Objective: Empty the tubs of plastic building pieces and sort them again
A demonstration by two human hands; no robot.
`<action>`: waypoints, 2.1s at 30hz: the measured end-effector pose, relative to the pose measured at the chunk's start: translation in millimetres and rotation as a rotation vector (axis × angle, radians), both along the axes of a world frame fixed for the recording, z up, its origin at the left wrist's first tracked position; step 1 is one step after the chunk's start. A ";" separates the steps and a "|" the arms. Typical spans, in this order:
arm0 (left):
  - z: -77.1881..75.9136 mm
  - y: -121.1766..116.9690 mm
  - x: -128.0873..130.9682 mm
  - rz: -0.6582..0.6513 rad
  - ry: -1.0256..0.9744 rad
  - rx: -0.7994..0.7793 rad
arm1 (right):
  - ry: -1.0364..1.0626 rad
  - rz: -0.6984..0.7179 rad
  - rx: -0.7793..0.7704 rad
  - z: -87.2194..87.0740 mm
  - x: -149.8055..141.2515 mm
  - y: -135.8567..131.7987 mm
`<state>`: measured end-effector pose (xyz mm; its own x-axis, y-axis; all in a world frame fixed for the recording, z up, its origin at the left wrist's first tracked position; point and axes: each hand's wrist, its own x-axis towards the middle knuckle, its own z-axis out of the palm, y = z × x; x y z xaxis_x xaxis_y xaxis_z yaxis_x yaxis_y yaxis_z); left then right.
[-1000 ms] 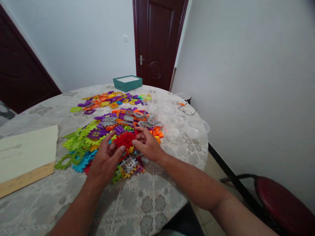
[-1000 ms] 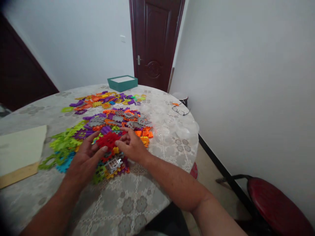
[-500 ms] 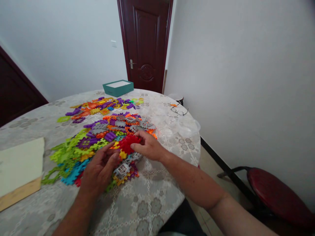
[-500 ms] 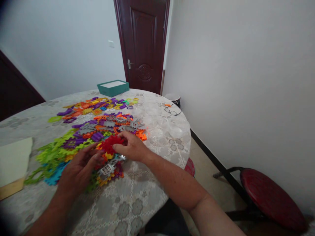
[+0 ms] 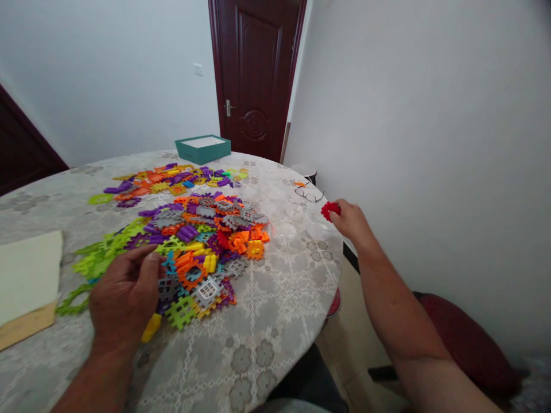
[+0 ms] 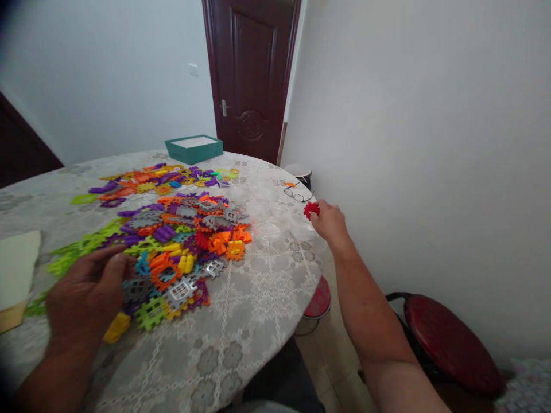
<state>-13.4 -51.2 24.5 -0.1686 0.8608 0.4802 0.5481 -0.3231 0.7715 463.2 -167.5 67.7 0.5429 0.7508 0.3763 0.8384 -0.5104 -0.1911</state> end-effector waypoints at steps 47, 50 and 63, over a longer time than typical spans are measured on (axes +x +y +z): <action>-20.6 2.4 -0.6 -0.223 0.259 0.124 | 0.323 0.701 0.204 -80.2 -191.8 82.7; -21.6 2.8 -1.1 -0.240 0.267 0.135 | 0.325 0.664 0.148 -80.2 -195.9 78.5; -16.6 6.0 -6.1 -0.155 0.160 0.127 | 0.058 0.965 -0.045 -49.5 -232.4 98.9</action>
